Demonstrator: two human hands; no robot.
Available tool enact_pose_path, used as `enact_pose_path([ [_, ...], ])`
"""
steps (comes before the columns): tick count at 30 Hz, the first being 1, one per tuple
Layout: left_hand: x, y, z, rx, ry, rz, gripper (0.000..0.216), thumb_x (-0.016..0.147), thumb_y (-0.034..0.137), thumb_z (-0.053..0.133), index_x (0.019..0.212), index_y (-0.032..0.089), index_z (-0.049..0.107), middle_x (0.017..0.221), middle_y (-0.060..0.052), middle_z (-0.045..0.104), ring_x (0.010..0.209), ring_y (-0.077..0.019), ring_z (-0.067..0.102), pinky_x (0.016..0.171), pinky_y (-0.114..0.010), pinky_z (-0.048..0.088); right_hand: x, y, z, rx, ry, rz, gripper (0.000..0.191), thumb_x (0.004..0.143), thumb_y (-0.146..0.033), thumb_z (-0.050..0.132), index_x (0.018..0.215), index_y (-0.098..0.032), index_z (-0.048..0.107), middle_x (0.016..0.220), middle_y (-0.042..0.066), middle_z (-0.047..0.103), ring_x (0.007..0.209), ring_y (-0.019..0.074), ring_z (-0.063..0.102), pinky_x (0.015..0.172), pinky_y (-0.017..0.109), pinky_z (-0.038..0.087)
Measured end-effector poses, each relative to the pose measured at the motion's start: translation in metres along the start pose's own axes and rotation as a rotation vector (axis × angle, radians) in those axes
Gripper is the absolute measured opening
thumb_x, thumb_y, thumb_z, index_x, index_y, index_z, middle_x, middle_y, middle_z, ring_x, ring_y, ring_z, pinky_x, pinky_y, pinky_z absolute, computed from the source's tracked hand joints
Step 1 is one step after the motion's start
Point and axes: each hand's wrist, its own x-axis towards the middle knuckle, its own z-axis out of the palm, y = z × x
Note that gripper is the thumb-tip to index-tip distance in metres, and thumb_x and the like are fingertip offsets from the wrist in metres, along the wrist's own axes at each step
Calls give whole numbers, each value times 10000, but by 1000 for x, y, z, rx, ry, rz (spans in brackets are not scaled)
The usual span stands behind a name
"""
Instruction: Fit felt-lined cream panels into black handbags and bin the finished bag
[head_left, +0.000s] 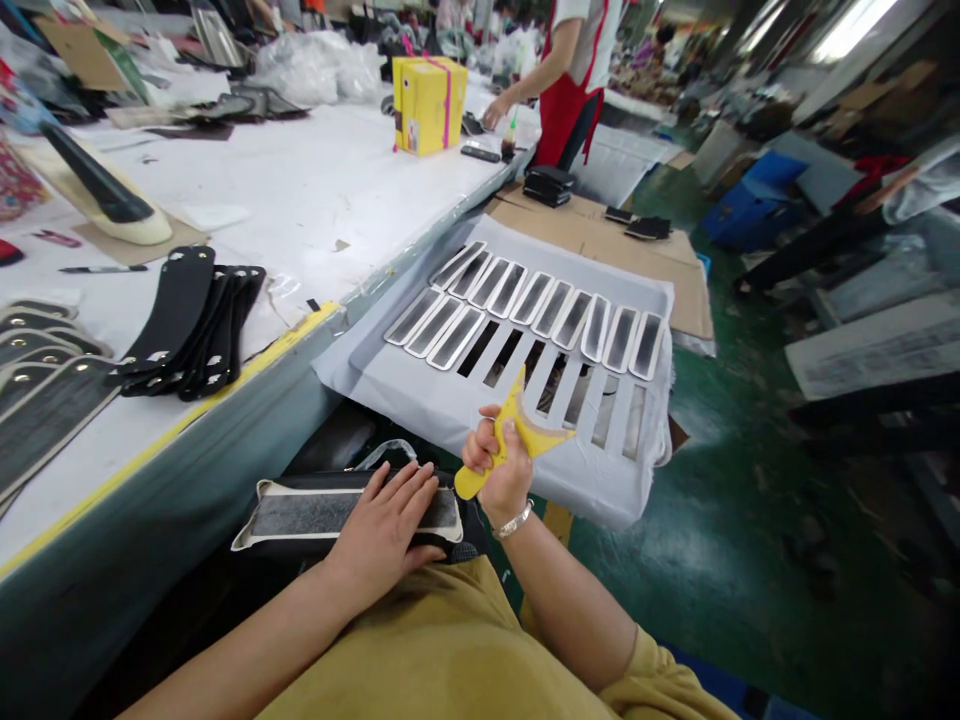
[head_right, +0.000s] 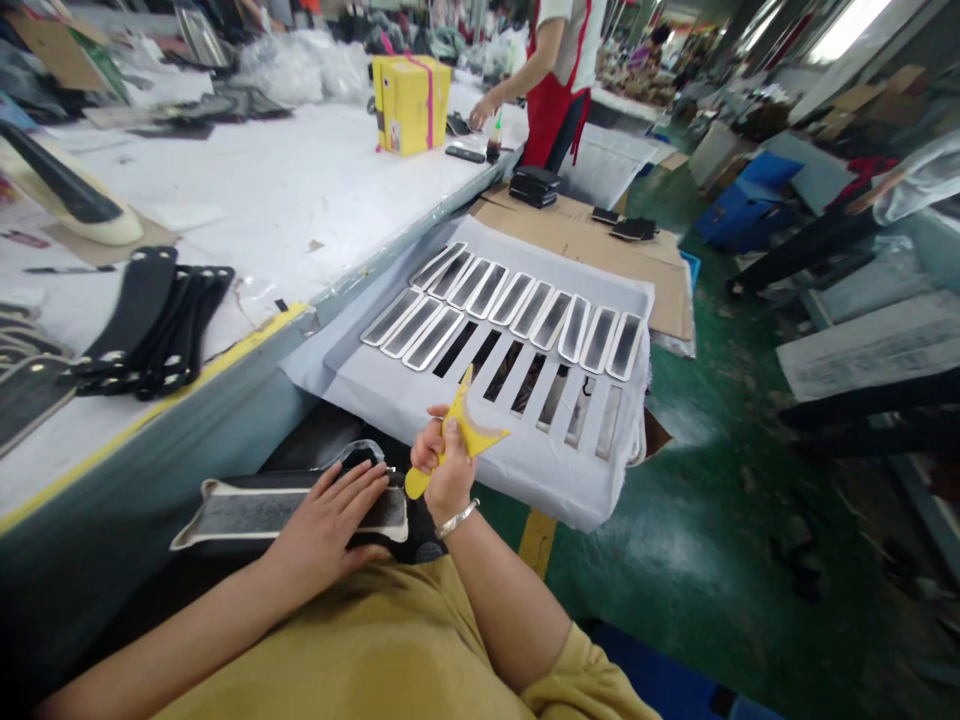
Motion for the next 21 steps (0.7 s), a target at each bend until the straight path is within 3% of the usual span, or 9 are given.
enact_pose_path([
  [8, 2, -1, 0, -1, -15, -9, 681, 762, 560, 580, 1290, 140, 485, 1387, -124, 460, 1268, -288, 419, 1093, -484, 231, 22, -11, -10, -20, -43, 70, 264, 784, -458, 510, 883, -214, 492, 539, -99, 202, 394, 56, 132, 369, 191, 139],
  [15, 3, 1, -2, -12, 16, -7, 616, 782, 535, 568, 1261, 151, 522, 1346, -132, 505, 1247, -290, 442, 1089, -478, 239, 22, -19, -38, -532, -344, 652, 264, 664, -277, 677, 854, -168, 531, 507, -114, 358, 383, 20, 244, 359, 148, 186],
  [18, 2, 0, -1, -21, 22, -8, 618, 789, 522, 564, 1283, 156, 502, 1352, -132, 498, 1254, -289, 434, 1093, -479, 231, 10, -11, -51, -492, -389, 765, 299, 644, -253, 707, 878, -163, 542, 533, -107, 403, 395, 20, 284, 371, 152, 232],
  [21, 2, 0, 0, -20, 24, -9, 603, 789, 512, 570, 1272, 156, 513, 1361, -130, 489, 1252, -293, 436, 1085, -481, 242, 3, -4, -56, -416, -327, 773, 335, 630, -253, 734, 892, -157, 549, 559, -99, 433, 409, 18, 303, 384, 156, 245],
])
